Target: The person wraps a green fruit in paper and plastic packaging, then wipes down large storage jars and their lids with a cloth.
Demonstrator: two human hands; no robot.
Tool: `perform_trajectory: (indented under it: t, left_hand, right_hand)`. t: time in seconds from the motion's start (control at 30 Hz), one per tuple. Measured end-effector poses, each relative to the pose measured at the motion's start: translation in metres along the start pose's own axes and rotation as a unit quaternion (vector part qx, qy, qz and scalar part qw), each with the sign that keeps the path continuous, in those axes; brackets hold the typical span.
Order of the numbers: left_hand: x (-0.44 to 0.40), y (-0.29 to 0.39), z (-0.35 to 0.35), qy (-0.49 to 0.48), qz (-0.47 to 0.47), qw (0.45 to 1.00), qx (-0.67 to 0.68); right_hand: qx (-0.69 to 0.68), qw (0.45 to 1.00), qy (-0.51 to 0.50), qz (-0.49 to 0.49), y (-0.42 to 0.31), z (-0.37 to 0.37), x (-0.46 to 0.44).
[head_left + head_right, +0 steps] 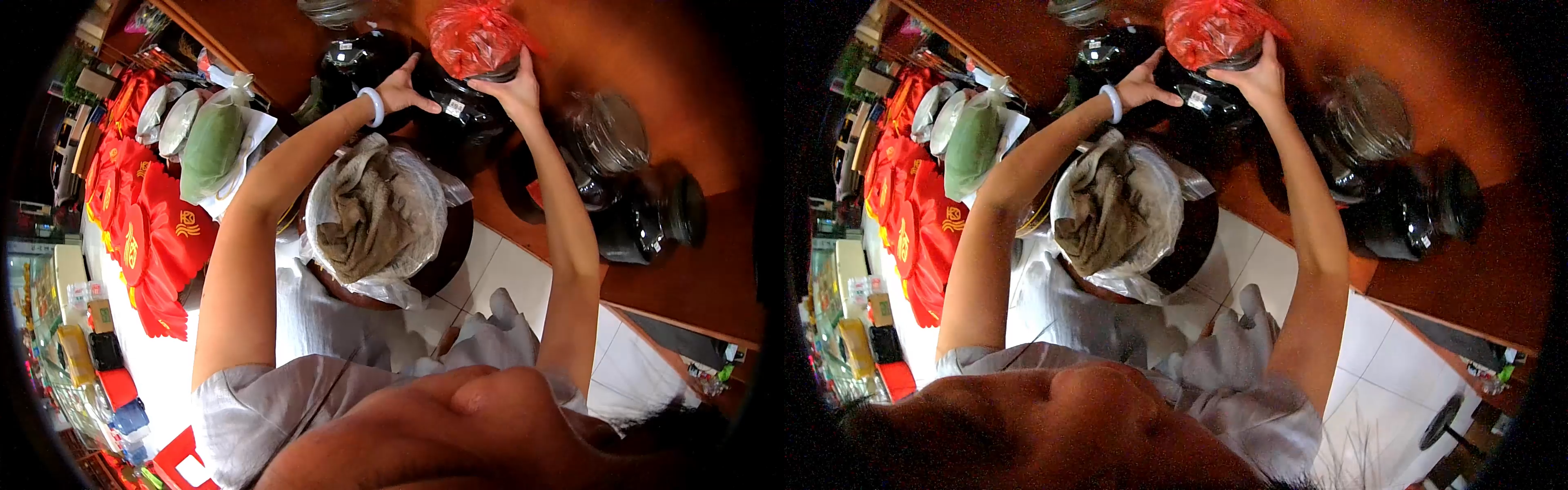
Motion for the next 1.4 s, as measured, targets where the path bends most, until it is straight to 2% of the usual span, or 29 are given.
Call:
perform_trajectory:
  t: [0.03,0.07,0.13,0.2,0.27,0.4,0.47,0.53,0.6,0.67,0.77,0.87,0.9,0.97,1.0,1.07,1.1,1.17,1.2,1.27,1.33,1.4]
  left_hand:
    - [-0.001,-0.001,-0.001,-0.011,-0.015,0.999,0.041]
    - [-0.004,-0.005,0.0,-0.017,-0.03,0.998,0.057]
    - [0.001,-0.001,0.0,-0.002,0.0,0.999,0.046]
    - [-0.004,-0.008,-0.001,0.005,-0.017,1.0,0.024]
    - [0.001,-0.002,-0.007,0.005,-0.004,0.998,0.059]
    - [-0.009,-0.004,-0.009,0.002,0.003,0.997,0.08]
    - [-0.026,-0.018,-0.007,0.004,0.016,0.999,0.045]
    - [-0.019,-0.008,-0.004,-0.004,0.011,0.997,0.08]
    - [-0.026,-0.01,0.0,0.002,0.011,0.999,0.042]
    - [-0.029,-0.013,0.0,-0.008,0.001,0.998,0.06]
    - [-0.029,-0.01,0.003,-0.002,0.009,1.0,-0.011]
    - [-0.032,-0.021,0.002,0.022,-0.003,1.0,-0.007]
    - [-0.021,-0.016,0.006,0.034,0.004,0.999,-0.042]
    - [-0.018,-0.033,0.008,0.025,0.053,0.997,-0.049]
    - [-0.012,-0.041,0.016,0.007,0.067,0.996,-0.055]
    - [0.02,-0.042,0.035,-0.037,0.11,0.991,0.065]
    - [0.016,-0.06,0.042,-0.051,0.143,0.987,0.05]
    - [0.02,-0.08,0.051,-0.035,0.148,0.988,0.0]
    - [0.022,-0.088,0.055,-0.023,0.156,0.987,-0.024]
    - [0.038,-0.089,0.061,0.005,0.171,0.985,-0.036]
    - [0.041,-0.096,0.061,0.026,0.182,0.982,-0.054]
    - [0.037,-0.111,0.056,0.052,0.178,0.98,-0.067]
  right_hand:
    - [0.014,1.0,0.011,0.013,-0.011,0.001,0.001]
    - [-0.085,0.996,0.006,0.032,0.01,-0.006,-0.002]
    - [-0.06,0.998,-0.005,0.018,0.025,-0.01,-0.002]
    - [-0.057,0.998,-0.009,0.008,0.024,-0.006,-0.004]
    - [-0.085,0.996,-0.026,0.014,0.037,-0.004,-0.007]
    - [-0.095,0.995,-0.029,0.005,0.019,0.0,-0.015]
    - [-0.088,0.996,-0.029,-0.001,0.016,-0.001,-0.016]
    - [-0.073,0.997,-0.021,-0.018,0.015,-0.003,-0.018]
    - [-0.088,0.996,-0.006,-0.015,0.015,-0.007,-0.019]
    - [-0.117,0.993,-0.003,-0.012,0.0,-0.007,-0.018]
    - [-0.118,0.993,-0.003,-0.026,0.006,-0.009,-0.017]
    - [-0.09,0.995,-0.024,-0.042,0.018,-0.009,-0.015]
    - [-0.082,0.996,-0.024,-0.038,0.015,-0.005,-0.015]
    - [0.054,0.996,-0.031,-0.069,0.012,-0.003,-0.011]
    - [0.059,0.995,-0.031,-0.069,0.013,-0.002,-0.003]
    - [0.051,0.998,0.012,-0.021,0.017,0.0,0.02]
    - [-0.001,0.997,0.056,-0.043,0.016,0.0,0.037]
    - [0.066,0.976,0.097,-0.181,0.001,0.004,0.064]
    - [0.07,0.976,0.095,-0.181,0.001,0.006,0.076]
    - [-0.036,0.94,0.079,-0.331,0.019,0.007,0.107]
    - [-0.128,0.903,0.1,-0.398,0.01,-0.007,0.128]
    - [-0.116,0.904,0.063,-0.408,0.003,-0.016,0.136]
Point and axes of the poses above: each hand's wrist, its own x-axis away from the middle knuckle, its own z-axis out of the back of the hand, y = z × x, the point moved 2 cm from there along -x, towards the middle knuckle, and after that the axes turned 15 degrees about z, right-handed, at the moved point
